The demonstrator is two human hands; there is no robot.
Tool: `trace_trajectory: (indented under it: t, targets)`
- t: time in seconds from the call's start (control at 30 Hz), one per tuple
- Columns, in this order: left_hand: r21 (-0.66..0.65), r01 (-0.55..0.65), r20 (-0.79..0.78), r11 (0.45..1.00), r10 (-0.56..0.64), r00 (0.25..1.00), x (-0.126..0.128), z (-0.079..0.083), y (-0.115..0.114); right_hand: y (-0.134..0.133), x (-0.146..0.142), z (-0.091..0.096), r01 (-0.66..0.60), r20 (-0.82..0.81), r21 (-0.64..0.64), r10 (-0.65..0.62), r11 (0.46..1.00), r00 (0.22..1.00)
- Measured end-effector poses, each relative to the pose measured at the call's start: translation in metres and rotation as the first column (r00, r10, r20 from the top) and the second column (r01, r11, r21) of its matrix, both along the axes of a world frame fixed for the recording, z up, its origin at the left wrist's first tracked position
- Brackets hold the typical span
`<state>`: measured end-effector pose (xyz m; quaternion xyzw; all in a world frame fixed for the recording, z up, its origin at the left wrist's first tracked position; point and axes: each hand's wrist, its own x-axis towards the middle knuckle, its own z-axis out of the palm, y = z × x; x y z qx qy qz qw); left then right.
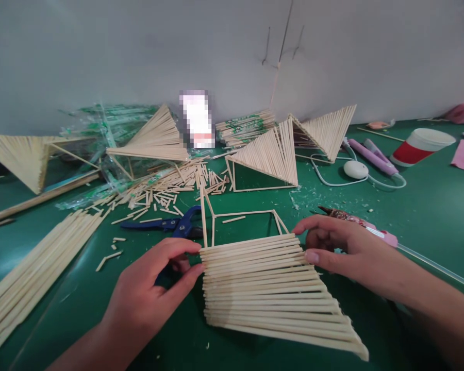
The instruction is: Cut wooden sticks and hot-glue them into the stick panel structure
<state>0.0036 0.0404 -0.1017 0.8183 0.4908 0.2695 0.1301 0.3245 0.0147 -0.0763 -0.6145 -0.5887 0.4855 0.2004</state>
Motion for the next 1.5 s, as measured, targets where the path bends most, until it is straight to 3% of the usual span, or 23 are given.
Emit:
trace_trajectory:
  t: [0.47, 0.53, 0.6, 0.7, 0.8, 0.83, 0.93, 1.07, 1.27, 1.5]
  targets:
    - [-0.05, 0.016, 0.019, 0.999, -0.015, 1.0, 0.0, -0.001, -0.002, 0.002, 0.0, 0.0, 0.002, -0.016, 0.007, -0.001, 1.0, 1.0]
    - [-0.017, -0.036, 0.042, 0.999, 0.037, 0.998, -0.004, 0.004, 0.001, 0.001, -0.001, -0.001, 0.012, 0.008, 0.029, -0.012, 1.0, 1.0]
    - [0.054, -0.182, 0.042, 0.982, 0.18, 0.983, -0.014, 0.013, 0.012, -0.001, -0.002, -0.002, 0.029, 0.002, 0.052, -0.029, 0.998, 1.0]
    - [0.083, -0.471, -0.179, 0.879, 0.478, 0.86, -0.042, 0.032, 0.036, -0.002, -0.003, -0.003, 0.156, -0.055, 0.109, -0.151, 0.982, 0.987]
    - [-0.006, -0.611, -0.529, 0.791, 0.517, 0.673, -0.076, 0.048, 0.055, -0.003, -0.001, -0.005, 0.302, 0.029, 0.2, -0.313, 0.932, 0.949]
    - [0.008, -0.633, -0.56, 0.774, 0.528, 0.638, -0.086, 0.051, 0.058, -0.003, 0.0, -0.005, 0.322, 0.102, 0.231, -0.352, 0.918, 0.93]
    - [0.032, -0.647, -0.601, 0.762, 0.532, 0.597, -0.106, 0.055, 0.058, -0.006, -0.001, -0.002, 0.37, 0.236, 0.325, -0.454, 0.87, 0.859]
    - [0.027, -0.65, -0.634, 0.759, 0.516, 0.576, -0.117, 0.048, 0.057, -0.012, -0.01, 0.005, 0.431, 0.13, 0.366, -0.504, 0.824, 0.854]
    - [0.013, -0.629, -0.656, 0.778, 0.481, 0.581, -0.124, 0.035, 0.061, -0.009, -0.008, 0.001, 0.352, 0.165, 0.353, -0.428, 0.867, 0.889]
    - [0.043, -0.6, -0.664, 0.799, 0.472, 0.58, -0.128, 0.034, 0.062, -0.007, -0.005, 0.0, 0.298, 0.221, 0.353, -0.389, 0.887, 0.894]
